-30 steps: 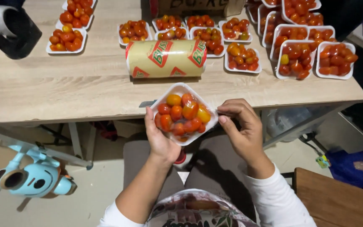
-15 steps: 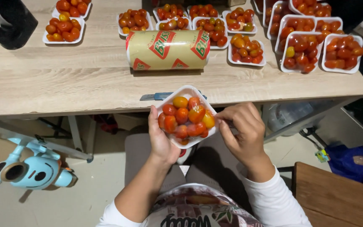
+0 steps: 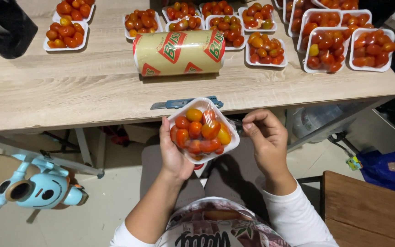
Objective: The person places small tomatoes into plastic trays and wraps them in plastic film using a box cutter to trim the film.
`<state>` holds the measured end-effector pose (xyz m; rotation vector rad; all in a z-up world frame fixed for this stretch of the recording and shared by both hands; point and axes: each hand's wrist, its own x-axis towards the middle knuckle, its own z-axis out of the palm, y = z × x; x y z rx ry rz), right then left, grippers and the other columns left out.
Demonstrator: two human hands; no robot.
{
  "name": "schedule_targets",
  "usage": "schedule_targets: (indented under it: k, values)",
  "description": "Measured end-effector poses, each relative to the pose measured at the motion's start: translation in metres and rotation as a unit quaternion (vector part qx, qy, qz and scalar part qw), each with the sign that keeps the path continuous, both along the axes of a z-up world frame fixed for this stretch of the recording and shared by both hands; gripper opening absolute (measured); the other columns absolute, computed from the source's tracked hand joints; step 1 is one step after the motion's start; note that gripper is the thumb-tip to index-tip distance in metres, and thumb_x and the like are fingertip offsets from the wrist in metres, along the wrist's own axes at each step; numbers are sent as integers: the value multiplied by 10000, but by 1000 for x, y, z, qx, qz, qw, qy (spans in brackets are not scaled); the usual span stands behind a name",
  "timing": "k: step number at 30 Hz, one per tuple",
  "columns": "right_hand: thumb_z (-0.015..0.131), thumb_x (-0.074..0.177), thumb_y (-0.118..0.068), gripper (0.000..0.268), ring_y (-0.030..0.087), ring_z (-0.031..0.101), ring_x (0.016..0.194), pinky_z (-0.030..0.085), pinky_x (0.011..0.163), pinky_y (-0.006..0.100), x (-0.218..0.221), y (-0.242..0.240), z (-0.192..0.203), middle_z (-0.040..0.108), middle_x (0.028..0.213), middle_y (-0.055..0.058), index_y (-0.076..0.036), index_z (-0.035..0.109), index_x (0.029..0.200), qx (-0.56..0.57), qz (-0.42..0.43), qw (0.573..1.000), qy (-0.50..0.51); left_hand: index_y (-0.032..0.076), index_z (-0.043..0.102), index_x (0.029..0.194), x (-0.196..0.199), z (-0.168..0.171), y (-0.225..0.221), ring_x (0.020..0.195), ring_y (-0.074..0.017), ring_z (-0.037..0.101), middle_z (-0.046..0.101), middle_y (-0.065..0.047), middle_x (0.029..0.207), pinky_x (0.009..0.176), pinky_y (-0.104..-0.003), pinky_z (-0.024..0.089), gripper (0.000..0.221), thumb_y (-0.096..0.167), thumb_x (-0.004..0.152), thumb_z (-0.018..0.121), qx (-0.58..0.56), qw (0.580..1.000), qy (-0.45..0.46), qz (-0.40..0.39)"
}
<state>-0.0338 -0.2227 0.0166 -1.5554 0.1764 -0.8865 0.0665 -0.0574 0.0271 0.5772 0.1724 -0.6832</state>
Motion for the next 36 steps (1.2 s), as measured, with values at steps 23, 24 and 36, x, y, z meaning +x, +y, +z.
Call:
schedule_targets:
  k: [23,24,36]
  values:
    - [657,886,61,78,176,553,811,468,754,288,-2,-2,-2,604,836,112,-11,632,874,56,36,998,8,-1,673,1096,-9,-3,-2,873,-320,706,704,-199,956,785,-492,616,736,695,877,586,18,998,-9,-54]
    - [642,899,40,62,192,543,823,458,774,304,-3,-3,-1,590,830,116,-3,656,857,19,39,999,16,-2,675,1097,-9,-3,-3,877,-319,705,705,-200,961,787,-493,615,735,693,874,590,21,998,-11,-52]
    - [645,952,-133,142,232,564,929,468,873,347,-10,-11,1,609,946,133,-30,649,855,-89,135,986,37,4,676,1096,-6,-7,-1,885,-314,707,701,-185,973,791,-491,620,722,688,886,584,22,998,-24,-54]
